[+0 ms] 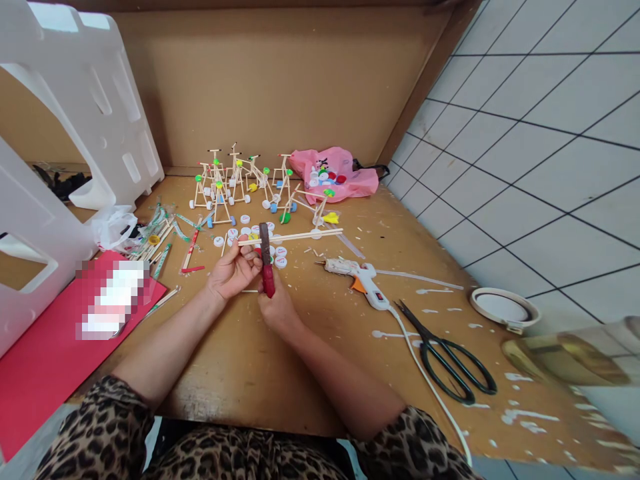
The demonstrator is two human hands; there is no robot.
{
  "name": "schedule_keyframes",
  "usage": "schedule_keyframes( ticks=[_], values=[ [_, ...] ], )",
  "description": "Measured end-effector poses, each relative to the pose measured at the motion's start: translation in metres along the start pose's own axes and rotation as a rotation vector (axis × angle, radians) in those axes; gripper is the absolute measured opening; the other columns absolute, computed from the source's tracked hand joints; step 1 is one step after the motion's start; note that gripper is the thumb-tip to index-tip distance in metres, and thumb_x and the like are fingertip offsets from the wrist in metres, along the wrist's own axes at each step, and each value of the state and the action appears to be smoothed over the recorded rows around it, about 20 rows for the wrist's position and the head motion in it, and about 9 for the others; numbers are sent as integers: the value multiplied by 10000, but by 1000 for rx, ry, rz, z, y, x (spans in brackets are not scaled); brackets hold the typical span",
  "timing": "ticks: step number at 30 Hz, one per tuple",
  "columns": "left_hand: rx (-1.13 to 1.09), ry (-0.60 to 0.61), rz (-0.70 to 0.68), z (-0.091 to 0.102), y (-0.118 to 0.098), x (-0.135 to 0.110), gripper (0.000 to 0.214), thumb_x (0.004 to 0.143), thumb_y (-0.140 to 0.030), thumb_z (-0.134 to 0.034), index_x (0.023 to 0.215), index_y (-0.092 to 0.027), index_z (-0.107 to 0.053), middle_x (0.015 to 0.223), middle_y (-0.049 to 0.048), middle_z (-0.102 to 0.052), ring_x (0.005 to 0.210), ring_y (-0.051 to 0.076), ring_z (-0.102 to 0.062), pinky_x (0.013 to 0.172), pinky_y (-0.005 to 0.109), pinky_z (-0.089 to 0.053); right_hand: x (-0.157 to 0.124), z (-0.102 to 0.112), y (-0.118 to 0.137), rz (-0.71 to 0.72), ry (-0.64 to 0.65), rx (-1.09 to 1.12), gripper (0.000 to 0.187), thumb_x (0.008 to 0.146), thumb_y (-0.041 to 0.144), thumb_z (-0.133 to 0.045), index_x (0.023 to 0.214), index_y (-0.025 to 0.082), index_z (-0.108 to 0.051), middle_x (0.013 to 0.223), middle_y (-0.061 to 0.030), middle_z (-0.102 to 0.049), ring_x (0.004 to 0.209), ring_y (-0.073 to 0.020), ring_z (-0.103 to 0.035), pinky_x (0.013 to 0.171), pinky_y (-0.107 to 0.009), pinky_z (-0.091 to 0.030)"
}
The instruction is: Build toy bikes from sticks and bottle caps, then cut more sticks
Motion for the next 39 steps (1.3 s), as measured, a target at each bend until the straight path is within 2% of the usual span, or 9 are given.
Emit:
schedule_keyframes(
  ticks=[5,8,13,18,22,25,32,35,39],
  values=[
    [63,58,28,-5,-2,0,399,930,-350,-348,707,-153,-614,502,-36,-463,471,58,-477,529,185,-455,2,3,2,-52,3,-6,350,554,154,-410,896,208,-458,644,54,-456,575,-125,-449,564,-254,-366],
    [230,66,39,-7,-12,1,426,879,-468,-413,724,-140,-636,493,-19,-511,463,74,-505,524,206,-469,3,6,3,-117,3,-19,380,576,159,-416,948,200,-480,661,47,-470,582,-127,-448,579,-260,-368],
    [656,67,-55,-10,-33,1,289,791,-396,-595,790,-113,-653,556,15,-616,481,80,-560,520,196,-463,4,10,4,-151,-32,-42,393,609,176,-428,997,195,-489,697,32,-492,600,-132,-449,598,-268,-370],
    [967,112,-227,-18,-47,-4,269,685,-371,-694,773,-120,-652,547,-9,-611,427,60,-507,447,180,-396,1,7,5,-129,20,-40,383,575,144,-414,946,205,-486,671,41,-468,592,-130,-446,579,-258,-363],
    [1171,143,-316,-26,-52,-8,241,704,-374,-648,671,-137,-618,516,-25,-564,415,56,-454,431,188,-357,-1,5,6,-93,44,-55,418,561,140,-409,970,205,-470,666,47,-443,586,-128,-429,571,-257,-352],
    [1337,178,-315,-30,-50,-11,268,734,-370,-591,585,-150,-555,489,-36,-513,409,55,-406,435,194,-332,-1,4,6,-45,57,-75,398,555,144,-412,945,201,-467,653,50,-422,588,-128,-417,569,-258,-343],
    [1735,180,-434,-33,-53,-14,246,788,-306,-457,604,-162,-534,531,-37,-471,537,102,-413,524,220,-324,-2,0,5,35,79,-104,526,556,140,-418,1077,195,-464,690,43,-428,602,-127,-410,573,-256,-346],
    [1784,176,-446,-33,-53,-14,252,792,-301,-442,594,-169,-525,528,-37,-459,536,109,-401,528,224,-304,-4,0,7,55,90,-119,559,559,131,-424,1113,197,-455,706,38,-435,611,-128,-411,578,-254,-355],
    [1728,231,-438,-34,-52,-15,237,789,-289,-442,607,-174,-539,547,-31,-469,563,118,-410,556,224,-318,-6,1,11,65,112,-137,536,572,134,-432,1104,199,-451,722,30,-445,615,-131,-415,587,-260,-369]
  ],
)
Point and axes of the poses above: each hand's wrist, its own x-axis towards the middle knuckle, its own z-axis out of the back of the hand, y = z × x, the point moved 6 cm from there along x, towards the middle knuckle
